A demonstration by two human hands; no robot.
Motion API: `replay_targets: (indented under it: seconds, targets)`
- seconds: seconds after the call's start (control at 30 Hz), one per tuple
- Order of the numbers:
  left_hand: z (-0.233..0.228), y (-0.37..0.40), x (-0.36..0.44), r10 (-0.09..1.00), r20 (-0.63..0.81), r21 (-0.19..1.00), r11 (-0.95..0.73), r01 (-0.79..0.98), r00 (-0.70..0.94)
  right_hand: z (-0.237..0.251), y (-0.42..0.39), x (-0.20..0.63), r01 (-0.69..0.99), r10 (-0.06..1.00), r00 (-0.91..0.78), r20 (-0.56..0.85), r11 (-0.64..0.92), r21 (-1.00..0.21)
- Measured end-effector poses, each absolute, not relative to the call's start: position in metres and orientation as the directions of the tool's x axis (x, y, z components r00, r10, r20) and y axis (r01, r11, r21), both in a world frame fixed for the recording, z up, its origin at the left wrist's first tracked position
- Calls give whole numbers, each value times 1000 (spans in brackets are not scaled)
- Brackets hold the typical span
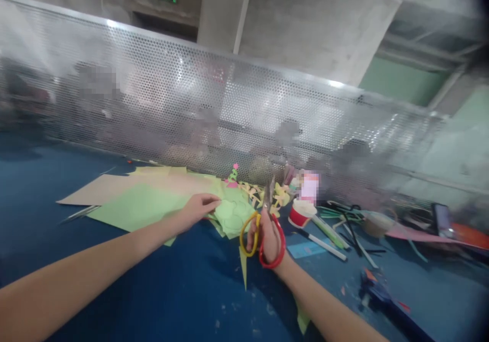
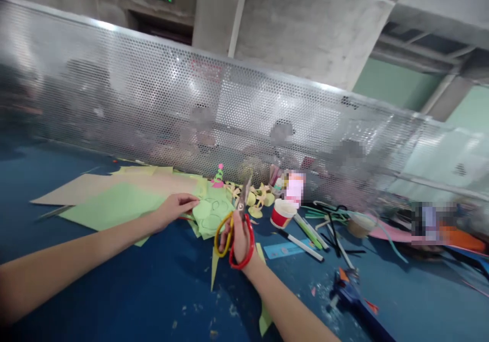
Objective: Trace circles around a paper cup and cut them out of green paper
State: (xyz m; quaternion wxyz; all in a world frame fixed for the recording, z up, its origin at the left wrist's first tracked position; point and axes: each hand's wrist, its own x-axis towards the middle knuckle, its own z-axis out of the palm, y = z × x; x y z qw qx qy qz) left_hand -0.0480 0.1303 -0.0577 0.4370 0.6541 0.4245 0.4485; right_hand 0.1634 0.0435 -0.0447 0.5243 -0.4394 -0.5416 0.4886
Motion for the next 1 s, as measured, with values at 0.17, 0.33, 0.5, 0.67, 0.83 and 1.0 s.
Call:
replay_targets:
  seconds: [0.17, 0.33, 0.5, 0.67, 0.83, 1.0]
  targets:
    - [-37, 122, -37, 889, 386, 747, -459, 481, 247, -43, 30, 159, 181, 927, -132, 352, 371, -911]
    - [-19, 125, 4, 856, 302, 837, -449, 313, 420, -38, 20, 159, 342, 846, -248, 472, 533, -774]
    - [-21, 137, 64, 767, 168, 891, -387, 239, 619, -35, 18, 162, 389, 699, -422, 577, 715, -581]
    - [-27, 142, 111, 675, 130, 895, -395, 207, 727, -38, 21, 162, 395, 633, -456, 626, 774, -495]
    - [-18, 139, 101, 641, 185, 807, -532, 256, 745, -40, 21, 163, 408, 644, -454, 615, 765, -499]
    - [-6, 148, 30, 728, 270, 540, -656, 527, 630, -41, 21, 165, 377, 729, -398, 557, 683, -626]
